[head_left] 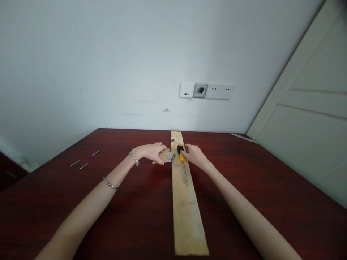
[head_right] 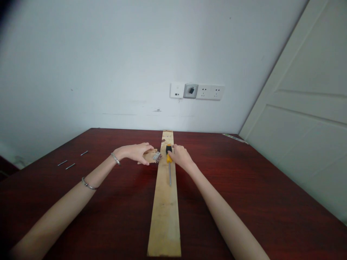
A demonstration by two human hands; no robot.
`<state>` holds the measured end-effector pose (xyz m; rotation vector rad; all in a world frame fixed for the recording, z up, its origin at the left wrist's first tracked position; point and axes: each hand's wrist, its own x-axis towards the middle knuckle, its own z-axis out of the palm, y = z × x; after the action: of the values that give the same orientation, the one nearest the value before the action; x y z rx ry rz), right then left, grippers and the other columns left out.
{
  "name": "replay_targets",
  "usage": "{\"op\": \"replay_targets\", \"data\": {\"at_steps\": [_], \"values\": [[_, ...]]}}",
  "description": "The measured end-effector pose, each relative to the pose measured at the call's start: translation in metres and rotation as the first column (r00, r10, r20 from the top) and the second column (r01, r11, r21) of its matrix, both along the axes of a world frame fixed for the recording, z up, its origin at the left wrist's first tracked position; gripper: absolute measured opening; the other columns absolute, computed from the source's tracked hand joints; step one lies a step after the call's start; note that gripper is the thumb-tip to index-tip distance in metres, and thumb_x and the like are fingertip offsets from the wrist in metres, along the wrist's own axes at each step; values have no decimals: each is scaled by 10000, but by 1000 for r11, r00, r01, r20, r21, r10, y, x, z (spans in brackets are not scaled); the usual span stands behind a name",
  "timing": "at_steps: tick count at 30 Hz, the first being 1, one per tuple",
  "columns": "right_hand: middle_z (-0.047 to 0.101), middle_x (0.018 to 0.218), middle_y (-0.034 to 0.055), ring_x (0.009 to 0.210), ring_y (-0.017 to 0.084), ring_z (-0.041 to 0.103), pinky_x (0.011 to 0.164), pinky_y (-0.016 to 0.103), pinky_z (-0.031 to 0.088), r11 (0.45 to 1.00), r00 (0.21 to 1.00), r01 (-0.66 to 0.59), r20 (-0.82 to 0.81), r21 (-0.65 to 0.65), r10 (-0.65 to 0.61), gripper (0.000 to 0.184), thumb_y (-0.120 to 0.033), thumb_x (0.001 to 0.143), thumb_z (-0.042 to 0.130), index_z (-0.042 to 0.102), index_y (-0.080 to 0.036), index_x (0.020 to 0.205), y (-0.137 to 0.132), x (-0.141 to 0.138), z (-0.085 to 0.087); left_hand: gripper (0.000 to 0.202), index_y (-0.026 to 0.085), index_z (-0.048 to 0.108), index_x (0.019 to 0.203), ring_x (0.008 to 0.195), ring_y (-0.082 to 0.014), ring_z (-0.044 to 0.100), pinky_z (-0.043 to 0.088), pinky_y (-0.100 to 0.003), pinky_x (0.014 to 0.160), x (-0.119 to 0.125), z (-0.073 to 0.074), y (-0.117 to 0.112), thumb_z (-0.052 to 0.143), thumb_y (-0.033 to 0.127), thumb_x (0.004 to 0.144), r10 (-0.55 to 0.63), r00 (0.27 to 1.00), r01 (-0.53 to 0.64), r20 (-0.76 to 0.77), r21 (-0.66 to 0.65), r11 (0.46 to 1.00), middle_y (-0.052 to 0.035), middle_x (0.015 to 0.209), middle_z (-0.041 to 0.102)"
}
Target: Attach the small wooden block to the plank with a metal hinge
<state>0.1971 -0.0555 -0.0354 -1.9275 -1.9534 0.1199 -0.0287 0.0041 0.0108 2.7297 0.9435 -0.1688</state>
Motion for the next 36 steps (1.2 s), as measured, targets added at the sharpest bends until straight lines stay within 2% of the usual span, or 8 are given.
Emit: {"op": "replay_targets", "data": {"at_steps": [7, 16, 19, 21, 24, 26, 31, 36], "values": [[685, 984, 177, 885, 305, 660, 705, 322, 458, 997, 998, 57, 5, -54, -57, 374, -401, 789, 537, 602, -140, 1048, -4, -16, -11, 635, 175, 530, 1131, 916, -227, 490, 397, -299, 762, -4, 2, 0, 639, 560, 637, -16, 1000, 16, 5, 0, 1000, -75, 1048, 522], [710, 758, 98, 710, 217, 668, 588, 245, 465, 1000, 975, 3, -224, -5, -4, 200, -270, 714, 603, 701, -137, 827, 5, -6, -8, 656, 188, 515, 1168, 904, -198, 505, 389, -273, 780, -7, -4, 7, 650, 570, 652, -63, 993, 60, 104, 34, 998, -56, 1035, 519], [698, 692, 69, 528, 155, 617, 459, 230, 457, 1000, 857, -23, -515, -13, 13, 281, -272, 731, 610, 693, -99, 937, 6, 3, 9, 666, 181, 513, 1182, 915, -202, 508, 387, -279, 792, -9, -4, 9, 655, 565, 657, -57, 992, 53, 109, 44, 998, -61, 1052, 526], [707, 722, 66, 498, 128, 599, 418, 219, 463, 999, 691, -46, -721, 23, 48, 335, -274, 750, 619, 662, -89, 1026, 4, 7, 27, 684, 178, 504, 1203, 910, -203, 513, 387, -282, 791, -10, -3, 11, 657, 563, 659, -42, 993, 37, 113, 46, 998, -64, 1060, 531], [718, 771, 73, 601, 124, 645, 504, 212, 526, 991, 464, -2, -878, 134, 120, 375, -280, 734, 678, 644, -90, 1056, -3, 11, 57, 697, 174, 494, 1226, 915, -206, 518, 385, -282, 791, -11, -3, 13, 652, 562, 669, -24, 992, 18, 125, 52, 998, -71, 1062, 541], [723, 832, 82, 690, 142, 671, 620, 256, 568, 979, 388, -4, -902, 205, 190, 473, -299, 694, 731, 620, -92, 1105, -8, 12, 73, 701, 178, 487, 1244, 925, -208, 520, 382, -284, 798, -12, -4, 14, 646, 560, 678, -24, 991, 16, 134, 55, 998, -72, 1066, 545], [707, 868, 59, 758, 174, 679, 731, 342, 581, 851, 465, 20, -758, 525, 457, 415, -347, 643, 768, 667, -133, 984, -15, 9, 93, 721, 186, 478, 1269, 950, -220, 530, 388, -290, 800, -9, -5, 11, 643, 574, 684, -26, 990, 18, 139, 64, 998, -79, 1098, 547], [696, 903, 45, 800, 170, 676, 753, 333, 580, 748, 498, -7, -647, 663, 578, 313, -352, 720, 710, 660, -179, 976, -18, -2, 92, 712, 197, 488, 1269, 992, -241, 537, 393, -293, 794, -1, -7, 3, 619, 604, 699, -25, 993, 14, 117, 89, 996, -80, 1126, 554]]}}
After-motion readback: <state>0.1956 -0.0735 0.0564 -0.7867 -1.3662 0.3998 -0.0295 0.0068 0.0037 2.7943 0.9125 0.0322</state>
